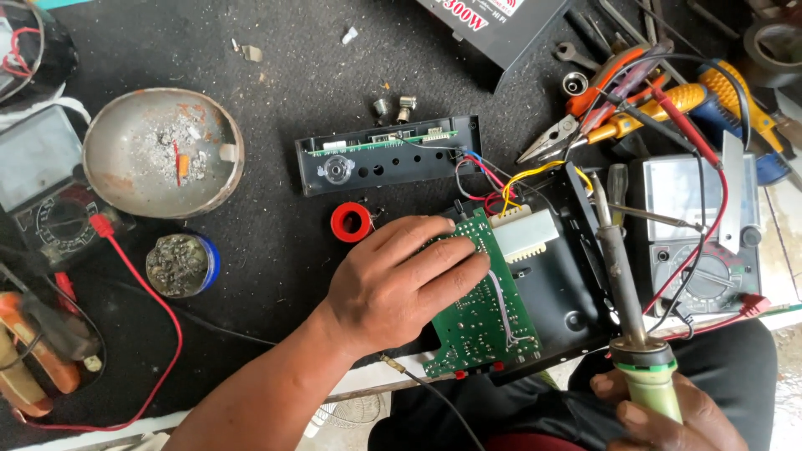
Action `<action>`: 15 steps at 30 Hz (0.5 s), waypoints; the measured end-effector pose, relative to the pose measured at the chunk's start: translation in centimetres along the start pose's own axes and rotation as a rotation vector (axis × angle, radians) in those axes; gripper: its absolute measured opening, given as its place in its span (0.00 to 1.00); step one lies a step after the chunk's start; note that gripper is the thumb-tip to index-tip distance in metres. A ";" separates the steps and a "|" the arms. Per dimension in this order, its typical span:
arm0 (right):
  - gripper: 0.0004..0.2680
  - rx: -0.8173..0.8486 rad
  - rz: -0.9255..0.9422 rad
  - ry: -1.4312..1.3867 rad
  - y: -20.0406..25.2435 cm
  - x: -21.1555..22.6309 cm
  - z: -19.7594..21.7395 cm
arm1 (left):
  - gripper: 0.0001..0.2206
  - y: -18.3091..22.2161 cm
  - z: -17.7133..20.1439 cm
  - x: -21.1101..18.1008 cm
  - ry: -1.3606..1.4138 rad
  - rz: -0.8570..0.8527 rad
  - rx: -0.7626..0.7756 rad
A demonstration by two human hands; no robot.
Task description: A person is repairing an electronic device by inspecting a circuit board and soldering components at a workbench.
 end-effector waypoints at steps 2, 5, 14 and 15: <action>0.22 -0.042 -0.066 -0.013 -0.6 -0.6 0.9 | 0.07 -0.2 0.1 0.0 0.000 -0.004 0.011; 0.21 -0.127 -0.193 -0.030 -1.7 -1.5 2.6 | 0.07 -0.4 0.2 -0.1 0.019 -0.019 0.000; 0.21 -0.168 0.015 0.217 0.7 1.9 -2.2 | 0.04 -0.5 0.2 0.1 0.043 0.003 -0.026; 0.20 -0.221 -0.080 0.092 0.5 1.2 -2.1 | 0.04 -0.5 0.1 0.4 0.021 0.049 -0.027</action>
Point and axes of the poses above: each hand's wrist, its own y-axis away from the middle knuckle, its own z-axis out of the back of the hand, x = y × z, the point moved 8 cm from there along -y, towards the middle knuckle, and after that the axes turned 5 degrees about -y, right-handed, at the moved point
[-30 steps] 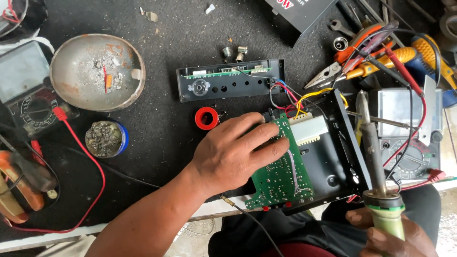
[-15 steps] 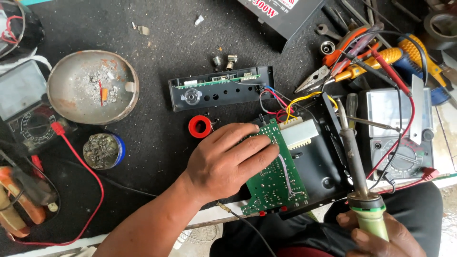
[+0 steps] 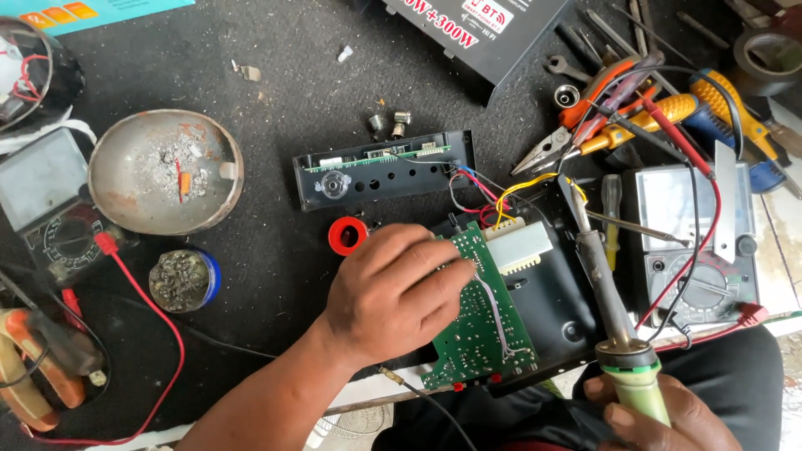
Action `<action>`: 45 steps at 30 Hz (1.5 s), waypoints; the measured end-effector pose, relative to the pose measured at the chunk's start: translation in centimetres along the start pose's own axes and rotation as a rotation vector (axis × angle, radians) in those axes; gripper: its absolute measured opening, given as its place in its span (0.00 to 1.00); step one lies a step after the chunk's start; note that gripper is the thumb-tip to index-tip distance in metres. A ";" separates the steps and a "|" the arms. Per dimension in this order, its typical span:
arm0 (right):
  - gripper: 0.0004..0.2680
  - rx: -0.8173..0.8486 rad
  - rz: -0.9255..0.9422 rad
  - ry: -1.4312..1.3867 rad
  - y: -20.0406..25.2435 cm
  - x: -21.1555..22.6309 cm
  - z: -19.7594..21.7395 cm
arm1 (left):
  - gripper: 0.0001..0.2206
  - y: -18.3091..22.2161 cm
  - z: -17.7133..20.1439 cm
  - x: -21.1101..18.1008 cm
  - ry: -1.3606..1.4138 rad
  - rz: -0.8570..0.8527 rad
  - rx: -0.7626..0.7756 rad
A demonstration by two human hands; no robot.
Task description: A person is repairing an electronic device by inspecting a circuit board and soldering components at a workbench.
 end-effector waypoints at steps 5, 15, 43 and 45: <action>0.18 -0.152 0.047 0.066 3.5 3.4 -4.4 | 0.08 0.5 -0.6 1.0 -0.034 0.185 0.011; 0.08 0.089 1.247 0.627 10.6 10.5 -13.3 | 0.05 0.8 -0.6 1.0 0.021 0.142 0.004; 0.10 0.047 1.515 0.573 10.2 10.5 -14.7 | 0.06 0.8 0.0 1.3 0.002 0.283 -0.043; 0.09 0.048 1.522 0.577 10.1 10.5 -14.6 | 0.06 0.8 0.1 1.2 0.002 0.276 -0.042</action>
Point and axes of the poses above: each hand's wrist, its own y-axis away from the middle knuckle, its own z-axis out of the back of the hand, x = y × z, the point moved 8 cm from there along -y, towards the middle knuckle, and after that the axes turned 5 degrees about -y, right-handed, at the moved point
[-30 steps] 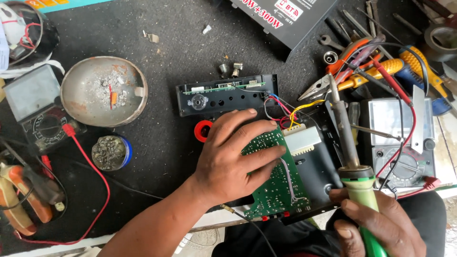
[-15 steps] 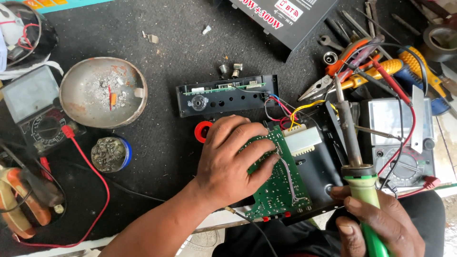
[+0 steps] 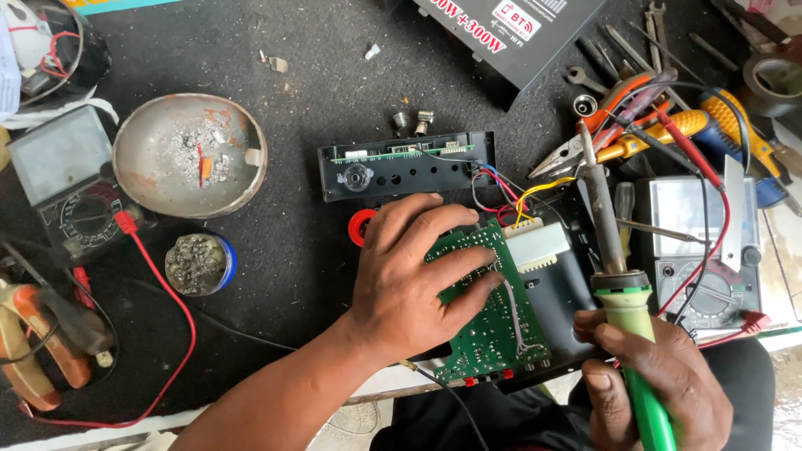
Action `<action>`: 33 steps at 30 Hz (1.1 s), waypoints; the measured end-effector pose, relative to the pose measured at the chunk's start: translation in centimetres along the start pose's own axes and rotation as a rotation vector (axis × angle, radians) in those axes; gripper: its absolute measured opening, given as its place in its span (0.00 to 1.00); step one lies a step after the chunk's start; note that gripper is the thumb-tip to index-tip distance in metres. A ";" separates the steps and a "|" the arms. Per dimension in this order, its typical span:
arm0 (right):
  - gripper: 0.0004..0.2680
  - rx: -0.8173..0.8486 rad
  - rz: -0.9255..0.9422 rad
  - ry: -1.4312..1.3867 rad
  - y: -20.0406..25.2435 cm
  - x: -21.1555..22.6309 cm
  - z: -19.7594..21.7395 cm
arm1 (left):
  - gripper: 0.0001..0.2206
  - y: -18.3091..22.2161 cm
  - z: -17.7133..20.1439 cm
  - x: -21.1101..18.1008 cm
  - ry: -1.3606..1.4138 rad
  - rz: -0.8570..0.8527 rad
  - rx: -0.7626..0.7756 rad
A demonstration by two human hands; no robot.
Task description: A person is repairing an electronic device by inspecting a circuit board and soldering components at a workbench.
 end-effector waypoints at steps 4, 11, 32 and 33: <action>0.10 -0.012 0.000 -0.008 -0.1 0.1 0.0 | 0.06 0.1 -0.1 -0.1 0.018 0.001 0.000; 0.09 -0.016 -0.034 -0.118 -0.5 -0.1 -0.5 | 0.04 0.5 -0.6 0.1 0.138 0.030 -0.013; 0.14 0.211 -0.080 -0.159 -3.9 0.3 -4.4 | 0.04 1.0 -1.3 1.5 0.274 0.126 0.016; 0.14 0.219 -0.079 -0.172 -3.8 0.1 -4.6 | 0.05 1.0 -1.3 1.5 0.277 0.123 0.011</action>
Point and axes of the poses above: each hand's wrist, its own y-axis away from the middle knuckle, its own z-axis out of the back of the hand, x = y × z, the point moved 8 cm from there along -y, towards the middle knuckle, and after that the axes turned 5 degrees about -y, right-handed, at the moved point
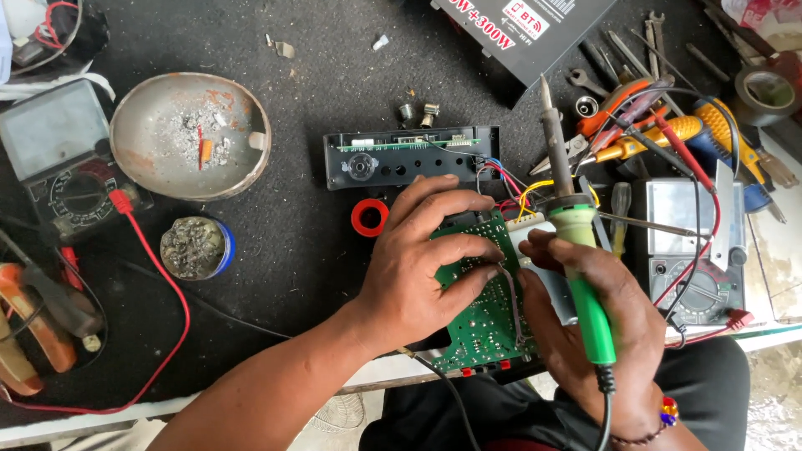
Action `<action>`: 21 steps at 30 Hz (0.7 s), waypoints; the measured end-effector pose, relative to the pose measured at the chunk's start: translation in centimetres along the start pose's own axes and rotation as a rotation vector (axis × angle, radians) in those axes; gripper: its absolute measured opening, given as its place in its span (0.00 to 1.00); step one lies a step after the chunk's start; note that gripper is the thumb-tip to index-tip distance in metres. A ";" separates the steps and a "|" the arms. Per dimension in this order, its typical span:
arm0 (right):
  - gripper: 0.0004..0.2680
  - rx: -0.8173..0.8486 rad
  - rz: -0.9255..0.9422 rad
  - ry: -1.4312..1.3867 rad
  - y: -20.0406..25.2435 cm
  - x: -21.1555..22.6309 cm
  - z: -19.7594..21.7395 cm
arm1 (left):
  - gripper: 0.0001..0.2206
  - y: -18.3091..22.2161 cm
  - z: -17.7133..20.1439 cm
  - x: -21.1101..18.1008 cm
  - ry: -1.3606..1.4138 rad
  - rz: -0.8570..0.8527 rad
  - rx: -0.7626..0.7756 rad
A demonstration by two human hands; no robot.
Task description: A person is repairing an electronic device by inspecting a circuit board and soldering components at a workbench.
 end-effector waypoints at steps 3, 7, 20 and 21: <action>0.14 0.004 0.001 -0.010 -0.2 0.1 -0.5 | 0.05 0.1 0.0 0.0 0.005 -0.009 -0.012; 0.15 -0.004 0.012 0.056 -0.4 0.6 -0.9 | 0.05 0.1 0.0 0.0 -0.001 -0.029 -0.020; 0.16 -0.007 -0.051 0.082 -1.1 0.7 -0.9 | 0.04 0.5 -0.6 0.3 -0.068 -0.019 0.030; 0.16 -0.004 -0.054 0.056 -1.1 0.6 -0.9 | 0.04 0.5 -0.6 0.3 -0.064 -0.016 0.036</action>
Point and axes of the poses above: each hand's wrist, its own y-axis away from the middle knuckle, its own z-axis out of the back of the hand, x = y × z, the point moved 8 cm from there along -y, towards the middle knuckle, and after that the axes turned 5 degrees about -y, right-handed, at the moved point
